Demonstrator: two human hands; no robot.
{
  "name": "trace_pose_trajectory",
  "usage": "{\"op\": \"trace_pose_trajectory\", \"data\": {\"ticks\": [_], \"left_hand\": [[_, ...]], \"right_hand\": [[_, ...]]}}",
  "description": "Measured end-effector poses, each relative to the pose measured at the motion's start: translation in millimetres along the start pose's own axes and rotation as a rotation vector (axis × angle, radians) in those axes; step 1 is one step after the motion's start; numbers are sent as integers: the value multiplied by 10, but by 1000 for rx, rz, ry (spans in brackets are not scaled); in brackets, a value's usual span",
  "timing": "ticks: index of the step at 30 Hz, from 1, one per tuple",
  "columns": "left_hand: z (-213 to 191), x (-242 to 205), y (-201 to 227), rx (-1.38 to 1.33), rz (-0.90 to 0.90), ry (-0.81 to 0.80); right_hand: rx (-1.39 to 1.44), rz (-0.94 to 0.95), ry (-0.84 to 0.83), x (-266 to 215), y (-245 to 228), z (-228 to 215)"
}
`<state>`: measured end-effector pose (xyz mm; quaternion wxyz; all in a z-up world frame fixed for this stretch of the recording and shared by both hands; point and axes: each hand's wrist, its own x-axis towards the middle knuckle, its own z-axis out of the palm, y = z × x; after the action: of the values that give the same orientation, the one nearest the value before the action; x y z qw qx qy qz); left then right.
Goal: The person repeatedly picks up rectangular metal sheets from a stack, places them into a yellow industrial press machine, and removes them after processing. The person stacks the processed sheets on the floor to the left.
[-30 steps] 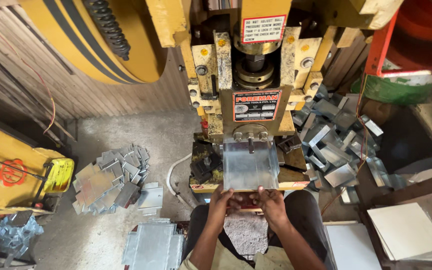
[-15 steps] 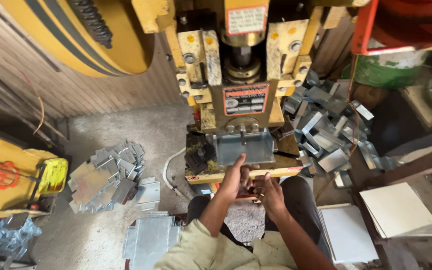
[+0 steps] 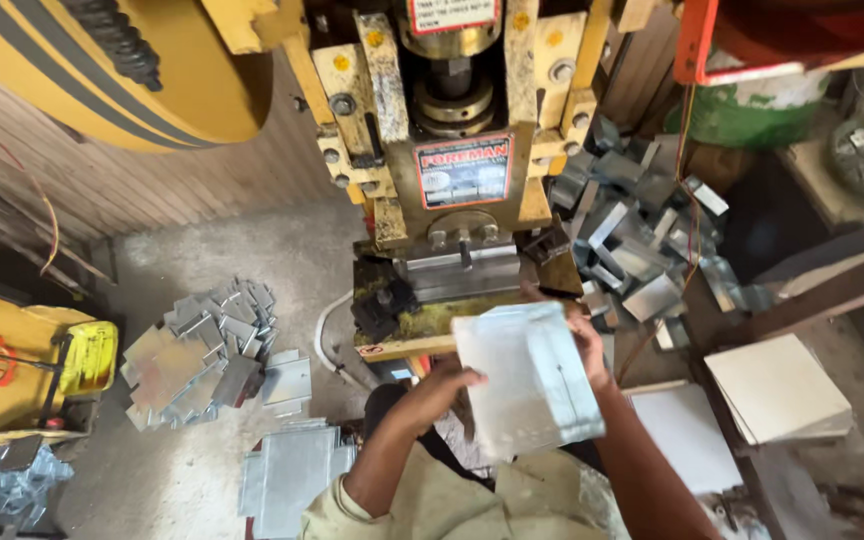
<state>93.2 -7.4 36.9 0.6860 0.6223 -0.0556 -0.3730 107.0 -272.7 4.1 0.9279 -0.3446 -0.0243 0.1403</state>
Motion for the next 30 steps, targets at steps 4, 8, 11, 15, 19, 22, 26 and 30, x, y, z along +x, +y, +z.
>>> {"op": "trace_pose_trajectory", "data": {"ticks": [4,8,11,15,19,22,26,30], "left_hand": [[-90,-28,-118,-522,-78,207],[-16,-59,-196,-682,237,176],[88,23,-341,-454,325,435],[-114,345,-592,-97,507,758],[-344,509,-627,-38,522,846],[-400,597,-545,-112,506,862],[-384,501,-521,-59,540,860],[-421,497,-486,-109,510,851]], "right_hand": [[-146,45,324,135,74,-163],[-44,-154,359,224,303,40],[-190,-138,340,204,422,282],[-383,-158,297,204,502,360],[-441,-196,224,456,456,211],[-512,-192,249,558,398,122],[-594,-141,402,536,395,102],[-650,-145,489,539,406,72]]}}
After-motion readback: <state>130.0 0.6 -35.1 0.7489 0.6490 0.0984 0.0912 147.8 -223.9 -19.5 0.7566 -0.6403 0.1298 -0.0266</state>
